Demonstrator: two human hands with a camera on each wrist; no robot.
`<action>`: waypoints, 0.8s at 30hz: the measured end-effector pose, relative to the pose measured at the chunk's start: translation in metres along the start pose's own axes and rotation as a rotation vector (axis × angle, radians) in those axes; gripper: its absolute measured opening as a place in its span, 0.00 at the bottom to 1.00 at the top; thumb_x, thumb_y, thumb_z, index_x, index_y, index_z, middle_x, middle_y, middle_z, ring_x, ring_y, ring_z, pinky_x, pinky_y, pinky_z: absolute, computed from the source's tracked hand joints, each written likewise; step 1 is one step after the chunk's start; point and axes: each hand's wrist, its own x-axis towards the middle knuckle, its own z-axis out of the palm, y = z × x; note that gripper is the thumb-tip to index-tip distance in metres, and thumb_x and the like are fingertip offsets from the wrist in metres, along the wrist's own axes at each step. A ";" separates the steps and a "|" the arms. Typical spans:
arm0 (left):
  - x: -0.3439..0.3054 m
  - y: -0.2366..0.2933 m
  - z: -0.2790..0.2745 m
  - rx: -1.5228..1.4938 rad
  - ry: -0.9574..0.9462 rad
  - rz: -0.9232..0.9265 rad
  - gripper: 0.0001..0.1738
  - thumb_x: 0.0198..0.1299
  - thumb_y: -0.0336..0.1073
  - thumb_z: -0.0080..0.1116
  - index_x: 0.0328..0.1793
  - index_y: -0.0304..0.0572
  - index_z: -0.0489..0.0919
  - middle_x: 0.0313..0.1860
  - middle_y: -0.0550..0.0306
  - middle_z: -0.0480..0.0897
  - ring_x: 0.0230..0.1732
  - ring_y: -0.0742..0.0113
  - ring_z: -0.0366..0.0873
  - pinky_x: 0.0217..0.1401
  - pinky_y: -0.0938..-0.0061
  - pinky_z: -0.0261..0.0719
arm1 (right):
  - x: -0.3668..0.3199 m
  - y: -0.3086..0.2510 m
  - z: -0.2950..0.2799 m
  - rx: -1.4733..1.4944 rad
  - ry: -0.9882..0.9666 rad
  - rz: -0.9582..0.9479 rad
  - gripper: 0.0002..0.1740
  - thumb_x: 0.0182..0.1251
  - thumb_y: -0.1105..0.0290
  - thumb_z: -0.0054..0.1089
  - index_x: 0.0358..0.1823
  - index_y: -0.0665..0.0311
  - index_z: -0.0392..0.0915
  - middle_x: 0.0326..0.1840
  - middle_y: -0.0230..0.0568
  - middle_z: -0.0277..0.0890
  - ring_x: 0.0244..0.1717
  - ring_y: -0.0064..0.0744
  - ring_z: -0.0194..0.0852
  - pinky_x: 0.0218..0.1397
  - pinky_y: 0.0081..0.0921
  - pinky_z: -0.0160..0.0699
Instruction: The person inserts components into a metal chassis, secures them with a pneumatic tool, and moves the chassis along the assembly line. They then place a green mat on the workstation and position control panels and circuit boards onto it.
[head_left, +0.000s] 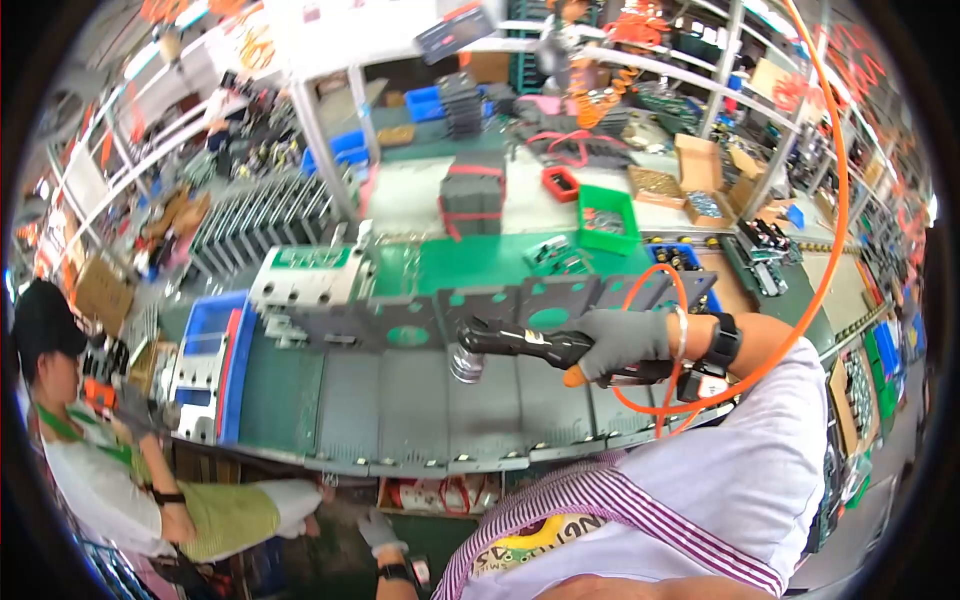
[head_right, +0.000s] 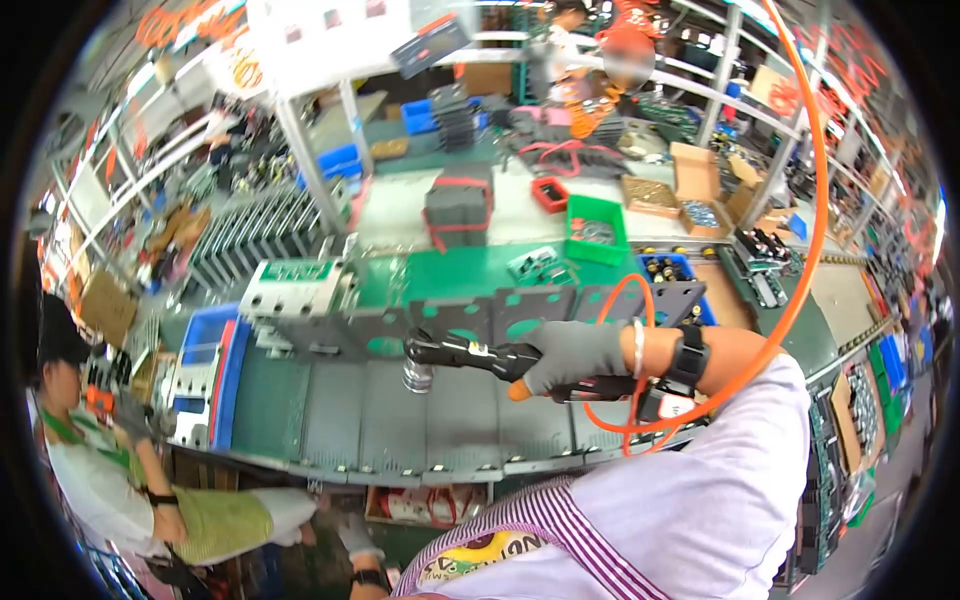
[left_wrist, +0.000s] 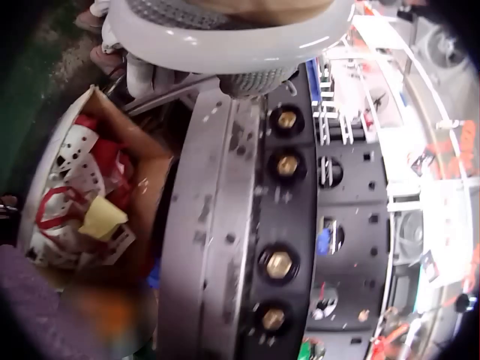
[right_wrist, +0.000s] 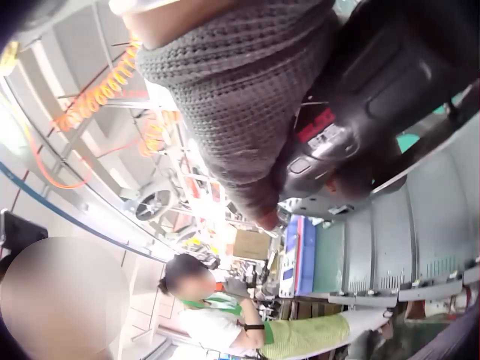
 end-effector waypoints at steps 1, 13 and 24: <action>0.001 -0.022 0.004 0.705 -0.092 0.414 0.16 0.54 0.41 0.52 0.41 0.34 0.74 0.36 0.47 0.78 0.40 0.58 0.75 0.40 0.65 0.73 | -0.017 0.011 -0.014 -0.262 0.091 -0.086 0.14 0.46 0.65 0.60 0.32 0.64 0.70 0.25 0.38 0.73 0.23 0.28 0.72 0.26 0.26 0.70; -0.264 0.023 0.239 0.924 -0.936 0.459 0.18 0.55 0.44 0.51 0.48 0.42 0.76 0.44 0.45 0.78 0.47 0.54 0.76 0.49 0.63 0.72 | -0.107 0.190 -0.266 -1.729 1.261 -0.747 0.09 0.40 0.68 0.54 0.27 0.55 0.68 0.23 0.33 0.65 0.34 0.34 0.70 0.61 0.50 0.59; -0.332 0.052 0.305 0.818 -0.811 0.338 0.20 0.56 0.45 0.51 0.50 0.42 0.75 0.46 0.45 0.78 0.49 0.54 0.75 0.51 0.64 0.72 | -0.084 0.248 -0.514 -1.875 1.806 -0.456 0.11 0.48 0.62 0.50 0.37 0.43 0.70 0.42 0.34 0.67 0.56 0.37 0.62 0.64 0.62 0.45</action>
